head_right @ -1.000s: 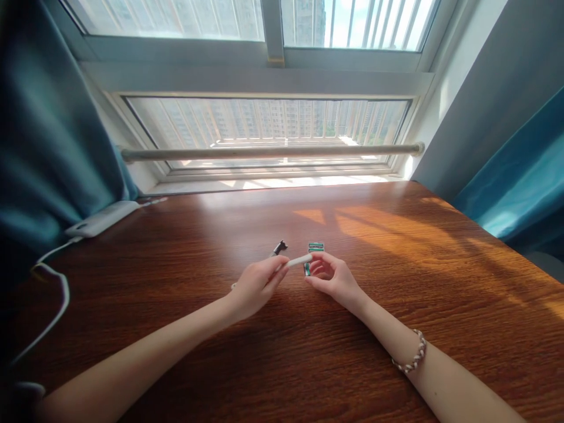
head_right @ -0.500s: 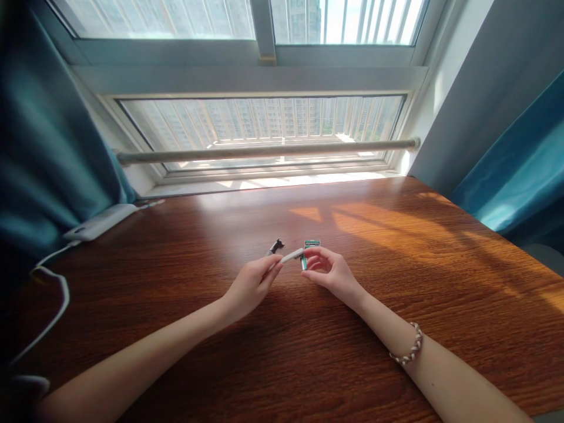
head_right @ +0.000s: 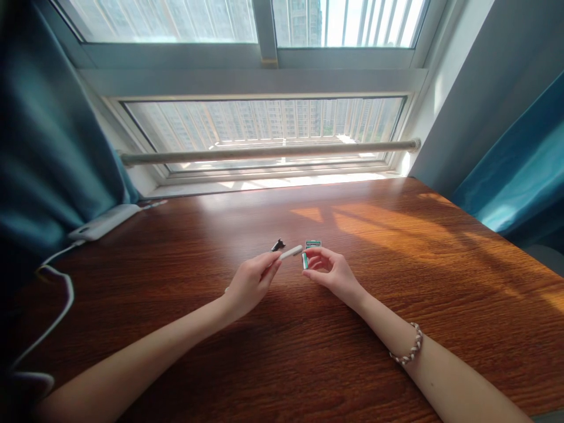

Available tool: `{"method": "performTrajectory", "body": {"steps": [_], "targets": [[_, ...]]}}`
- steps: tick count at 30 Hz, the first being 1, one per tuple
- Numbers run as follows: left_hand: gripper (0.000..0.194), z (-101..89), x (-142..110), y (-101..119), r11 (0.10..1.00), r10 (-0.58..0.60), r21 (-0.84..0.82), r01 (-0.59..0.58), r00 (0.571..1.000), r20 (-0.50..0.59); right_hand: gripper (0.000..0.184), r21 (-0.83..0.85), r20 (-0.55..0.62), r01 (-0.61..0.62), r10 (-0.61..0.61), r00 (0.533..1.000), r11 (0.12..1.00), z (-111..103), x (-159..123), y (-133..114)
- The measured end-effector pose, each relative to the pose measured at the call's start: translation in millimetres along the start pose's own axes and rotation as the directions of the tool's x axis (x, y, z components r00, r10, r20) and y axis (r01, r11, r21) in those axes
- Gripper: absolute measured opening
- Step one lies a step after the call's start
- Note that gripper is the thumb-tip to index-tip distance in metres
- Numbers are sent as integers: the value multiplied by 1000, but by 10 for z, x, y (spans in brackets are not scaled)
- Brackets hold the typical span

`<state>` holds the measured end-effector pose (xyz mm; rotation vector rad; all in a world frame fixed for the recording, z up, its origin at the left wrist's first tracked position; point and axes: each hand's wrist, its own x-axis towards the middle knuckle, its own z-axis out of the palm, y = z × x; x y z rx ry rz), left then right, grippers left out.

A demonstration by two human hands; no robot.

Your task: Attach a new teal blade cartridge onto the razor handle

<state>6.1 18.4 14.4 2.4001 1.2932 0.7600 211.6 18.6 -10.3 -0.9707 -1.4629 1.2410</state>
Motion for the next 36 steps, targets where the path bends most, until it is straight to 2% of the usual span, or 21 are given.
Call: {"method": "performTrajectory", "body": {"steps": [3, 8, 13, 18, 23, 27, 31, 33, 36], "targets": [[26, -2, -7, 10, 999, 44, -2, -44, 998, 37, 37, 2, 4, -3, 3, 1000, 1000, -6, -3, 12], [27, -7, -20, 27, 1000, 11, 3, -11, 1000, 14, 37, -16, -1, -19, 19, 1000, 1000, 0, -5, 17], [28, 2, -28, 44, 995, 88, -44, -86, 994, 61, 37, -5, -35, -31, 31, 999, 1000, 4, 1, 16], [28, -17, -26, 50, 998, 46, -30, -46, 999, 2, 35, -4, -35, -27, 27, 999, 1000, -7, 1, 39], [28, -11, -38, 57, 997, 75, 3, -76, 996, 57, 37, 5, -40, -19, 19, 999, 1000, -1, -1, 40], [28, -8, -41, 62, 999, 25, 26, -25, 1000, -2, 36, -3, -32, -23, 23, 999, 1000, 1, -3, 30], [28, -11, -47, 73, 996, 91, -24, -90, 995, 50, 36, 14, -38, -23, 24, 999, 1000, -2, -2, 33], [28, -9, -50, 77, 996, 86, -15, -85, 994, 62, 37, 6, -45, -18, 18, 999, 1000, 1, -1, 32], [28, -17, -50, 78, 999, 46, 1, -46, 999, 5, 37, -5, -46, -12, 11, 999, 1000, 8, 1, 22]]}}
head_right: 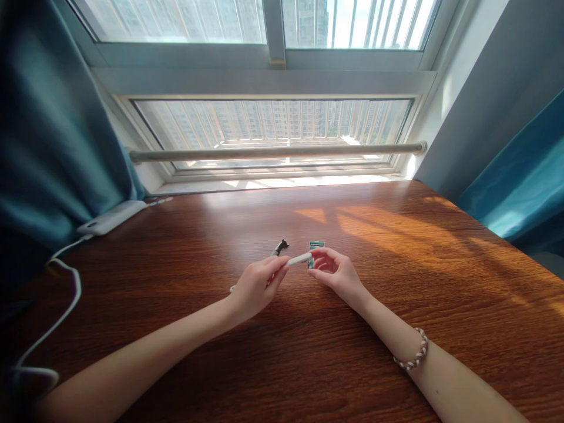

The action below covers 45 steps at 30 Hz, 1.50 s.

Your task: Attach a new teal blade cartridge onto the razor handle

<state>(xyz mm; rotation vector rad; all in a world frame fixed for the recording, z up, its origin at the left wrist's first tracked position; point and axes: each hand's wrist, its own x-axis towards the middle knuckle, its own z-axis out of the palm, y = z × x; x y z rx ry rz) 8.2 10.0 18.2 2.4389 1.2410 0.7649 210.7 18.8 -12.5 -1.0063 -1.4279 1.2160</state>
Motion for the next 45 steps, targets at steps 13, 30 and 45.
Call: {"method": "performTrajectory", "body": {"steps": [13, 30, 45], "targets": [[26, 3, 7, -32, 1000, -18, 11, 19, 1000, -25, 36, -2, -8, 8, -8, 1000, 1000, -4, -12, -39], [27, -16, 32, -21, 983, -109, -151, 105, 994, -24, 33, -101, 51, 90, -85, 995, 991, 2, -34, -74], [28, 35, -23, 156, 379, -384, -699, 607, 790, 478, 40, -484, 221, 383, -313, 924, 787, 278, -238, -220]]}}
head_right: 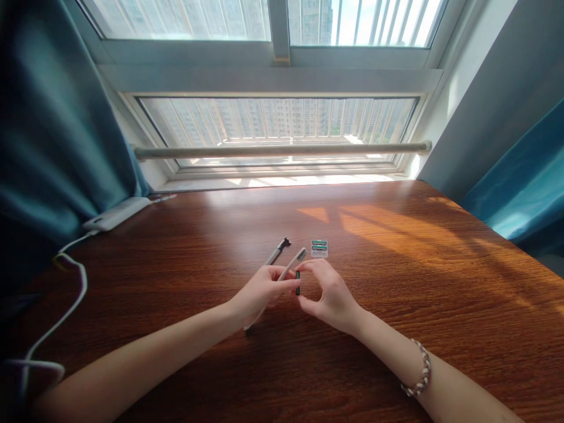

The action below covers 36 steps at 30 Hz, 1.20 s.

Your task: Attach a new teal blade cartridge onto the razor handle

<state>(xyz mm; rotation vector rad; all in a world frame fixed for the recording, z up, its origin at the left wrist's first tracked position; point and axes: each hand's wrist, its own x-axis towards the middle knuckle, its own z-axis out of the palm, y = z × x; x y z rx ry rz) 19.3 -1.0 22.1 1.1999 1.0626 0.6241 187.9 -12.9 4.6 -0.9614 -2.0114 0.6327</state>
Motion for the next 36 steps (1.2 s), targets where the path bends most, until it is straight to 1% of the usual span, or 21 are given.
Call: {"method": "performTrajectory", "body": {"steps": [4, 8, 12, 15, 19, 25, 27, 29, 31, 33, 36], "targets": [[30, -26, 28, -28, 990, -47, -131, 60, 994, 103, 39, 53, 9, -18, 17, 1000, 998, -18, -1, 0], [31, -39, 46, -33, 957, -62, -263, 119, 975, 215, 38, 201, 20, -107, 105, 994, 974, -3, -4, 37], [35, -35, 37, -7, 931, -71, -330, 158, 963, 261, 37, 408, 52, -192, 188, 981, 892, 26, -10, 100], [33, -29, 26, 16, 910, -50, -381, 166, 954, 296, 37, 510, 76, -222, 214, 974, 831, 31, -13, 125], [32, -28, 23, 24, 889, -12, -429, 159, 946, 324, 39, 581, 87, -238, 231, 969, 779, 31, -20, 132], [30, -32, 24, 10, 875, 13, -456, 163, 933, 359, 41, 644, 93, -271, 279, 956, 715, 44, -31, 123], [30, -28, 21, 15, 884, 18, -443, 147, 938, 347, 40, 658, 85, -276, 294, 952, 701, 31, -19, 113], [30, -22, 18, 27, 901, 24, -419, 111, 952, 305, 39, 682, 58, -279, 330, 942, 676, 2, 2, 106], [39, -16, 18, 43, 929, 32, -366, 61, 970, 243, 36, 724, 19, -273, 377, 926, 633, -38, 28, 109], [47, -13, 20, 60, 965, 58, -263, -9, 982, 179, 32, 782, 11, -264, 412, 911, 564, -76, 50, 121], [46, -17, 20, 77, 987, 148, -78, -141, 984, 100, 28, 855, 59, -263, 421, 905, 446, -109, 63, 142]]}}
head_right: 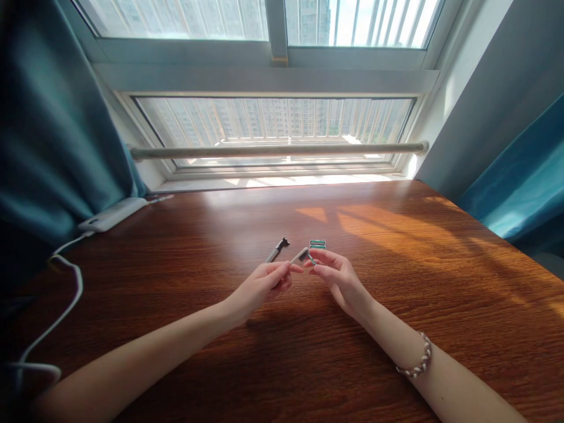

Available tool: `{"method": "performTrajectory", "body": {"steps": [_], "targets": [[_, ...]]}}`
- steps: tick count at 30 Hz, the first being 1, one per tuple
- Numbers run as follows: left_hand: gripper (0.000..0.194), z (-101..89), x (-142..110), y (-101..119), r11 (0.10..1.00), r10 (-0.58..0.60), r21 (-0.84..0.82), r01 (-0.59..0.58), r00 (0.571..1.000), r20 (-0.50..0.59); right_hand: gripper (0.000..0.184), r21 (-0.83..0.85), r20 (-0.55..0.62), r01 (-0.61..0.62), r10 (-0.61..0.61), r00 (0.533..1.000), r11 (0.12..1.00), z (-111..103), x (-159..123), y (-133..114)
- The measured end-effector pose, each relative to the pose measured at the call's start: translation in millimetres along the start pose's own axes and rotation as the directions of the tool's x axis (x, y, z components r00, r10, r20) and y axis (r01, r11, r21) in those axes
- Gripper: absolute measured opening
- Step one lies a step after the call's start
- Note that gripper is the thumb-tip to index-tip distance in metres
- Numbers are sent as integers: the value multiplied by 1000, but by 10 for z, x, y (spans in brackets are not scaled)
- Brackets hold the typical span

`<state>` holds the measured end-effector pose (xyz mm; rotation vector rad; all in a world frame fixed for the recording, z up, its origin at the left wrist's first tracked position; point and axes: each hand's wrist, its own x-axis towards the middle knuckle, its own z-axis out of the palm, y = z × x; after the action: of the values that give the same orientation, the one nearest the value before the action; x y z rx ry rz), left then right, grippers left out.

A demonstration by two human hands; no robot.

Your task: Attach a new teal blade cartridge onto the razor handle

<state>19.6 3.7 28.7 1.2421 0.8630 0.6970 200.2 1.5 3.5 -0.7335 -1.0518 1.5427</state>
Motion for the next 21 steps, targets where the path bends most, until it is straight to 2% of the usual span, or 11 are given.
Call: {"method": "performTrajectory", "body": {"steps": [4, 7, 13, 17, 21], "targets": [[39, -25, -11, 9, 959, 147, 252, -130, 988, -53, 28, 47, 8, -26, 25, 1000, 999, -11, -8, 4], [38, -39, -27, 18, 914, 199, 379, -144, 974, -111, 28, 36, 11, -30, 30, 999, 999, -11, -13, 3], [36, -31, -49, 32, 875, 241, 449, -179, 967, -84, 28, -19, -29, -15, 15, 999, 1000, -14, 0, -6], [34, -31, -59, 42, 869, 255, 469, -159, 956, -148, 30, -44, 10, -3, 3, 1000, 999, -25, -4, 0], [33, -9, -86, 64, 863, 257, 466, -198, 964, -67, 30, -93, -17, 18, -20, 1000, 996, -39, 0, 20]]}}
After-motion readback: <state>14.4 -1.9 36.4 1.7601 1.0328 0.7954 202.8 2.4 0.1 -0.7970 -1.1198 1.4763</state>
